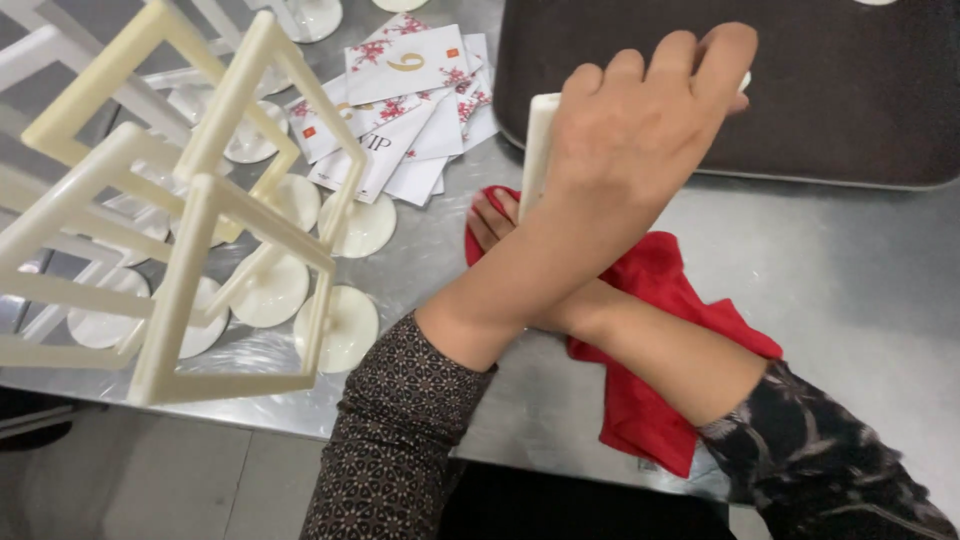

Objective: Cleaning white plastic frames using a red cloth and organizing them on a table.

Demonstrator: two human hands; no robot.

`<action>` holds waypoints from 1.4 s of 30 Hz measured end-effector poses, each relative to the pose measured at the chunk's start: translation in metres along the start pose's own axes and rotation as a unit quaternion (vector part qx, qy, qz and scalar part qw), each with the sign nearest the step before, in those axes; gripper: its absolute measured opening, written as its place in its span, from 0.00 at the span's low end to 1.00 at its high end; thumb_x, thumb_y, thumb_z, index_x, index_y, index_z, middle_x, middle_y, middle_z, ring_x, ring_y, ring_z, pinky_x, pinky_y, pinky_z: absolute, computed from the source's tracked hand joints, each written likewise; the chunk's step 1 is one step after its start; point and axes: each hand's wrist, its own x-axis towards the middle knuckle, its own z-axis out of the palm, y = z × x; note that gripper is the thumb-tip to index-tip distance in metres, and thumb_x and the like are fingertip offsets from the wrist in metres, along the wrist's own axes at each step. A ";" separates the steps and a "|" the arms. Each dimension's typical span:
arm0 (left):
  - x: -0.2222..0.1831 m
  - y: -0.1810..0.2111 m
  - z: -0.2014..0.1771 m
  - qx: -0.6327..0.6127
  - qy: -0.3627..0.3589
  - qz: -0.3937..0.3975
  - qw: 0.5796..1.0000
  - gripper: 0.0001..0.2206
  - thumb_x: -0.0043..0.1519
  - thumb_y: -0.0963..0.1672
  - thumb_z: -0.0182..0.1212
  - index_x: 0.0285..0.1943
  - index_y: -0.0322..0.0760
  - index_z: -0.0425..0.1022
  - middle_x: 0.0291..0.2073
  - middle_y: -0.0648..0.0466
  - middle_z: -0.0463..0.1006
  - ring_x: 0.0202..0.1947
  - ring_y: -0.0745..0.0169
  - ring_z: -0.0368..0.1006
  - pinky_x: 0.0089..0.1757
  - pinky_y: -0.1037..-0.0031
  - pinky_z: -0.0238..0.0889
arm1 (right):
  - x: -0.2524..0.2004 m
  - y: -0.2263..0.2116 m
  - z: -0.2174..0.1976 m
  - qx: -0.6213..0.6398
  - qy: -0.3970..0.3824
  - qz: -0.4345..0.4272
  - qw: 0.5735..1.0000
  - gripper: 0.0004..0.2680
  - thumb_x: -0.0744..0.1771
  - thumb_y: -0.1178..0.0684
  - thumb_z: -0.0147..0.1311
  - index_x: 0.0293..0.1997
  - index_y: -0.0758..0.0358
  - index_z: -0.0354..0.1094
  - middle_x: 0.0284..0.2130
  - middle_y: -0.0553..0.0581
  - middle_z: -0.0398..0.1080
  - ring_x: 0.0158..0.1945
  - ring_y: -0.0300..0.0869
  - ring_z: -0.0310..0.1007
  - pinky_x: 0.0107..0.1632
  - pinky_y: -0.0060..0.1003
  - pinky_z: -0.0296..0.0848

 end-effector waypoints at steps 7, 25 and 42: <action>-0.007 -0.011 -0.006 -0.092 -0.106 -0.018 0.990 0.10 0.65 0.43 0.64 0.54 0.48 0.72 0.47 0.61 0.77 0.46 0.59 0.84 0.37 0.69 0.71 | -0.058 0.020 -0.082 0.186 -0.061 0.038 0.980 0.18 0.67 0.37 0.51 0.56 0.57 0.65 0.55 0.58 0.68 0.60 0.58 0.62 0.61 0.57 0.59; 0.001 -0.020 -0.010 -0.425 -0.268 -0.058 0.863 0.15 0.72 0.50 0.43 0.62 0.56 0.73 0.74 0.59 0.61 0.79 0.49 0.60 0.71 0.37 0.62 | -0.060 0.091 -0.074 0.156 -0.132 0.146 0.968 0.31 0.64 0.22 0.43 0.63 0.60 0.64 0.54 0.62 0.69 0.61 0.55 0.62 0.66 0.51 0.54; 0.014 0.002 -0.037 -0.519 0.047 -0.010 0.853 0.23 0.66 0.52 0.46 0.20 0.39 0.54 0.15 0.57 0.54 0.23 0.58 0.47 0.36 0.66 0.47 | -0.117 0.024 -0.084 0.105 -0.078 0.095 0.987 0.35 0.60 0.21 0.58 0.58 0.66 0.65 0.52 0.66 0.72 0.61 0.64 0.65 0.58 0.60 0.63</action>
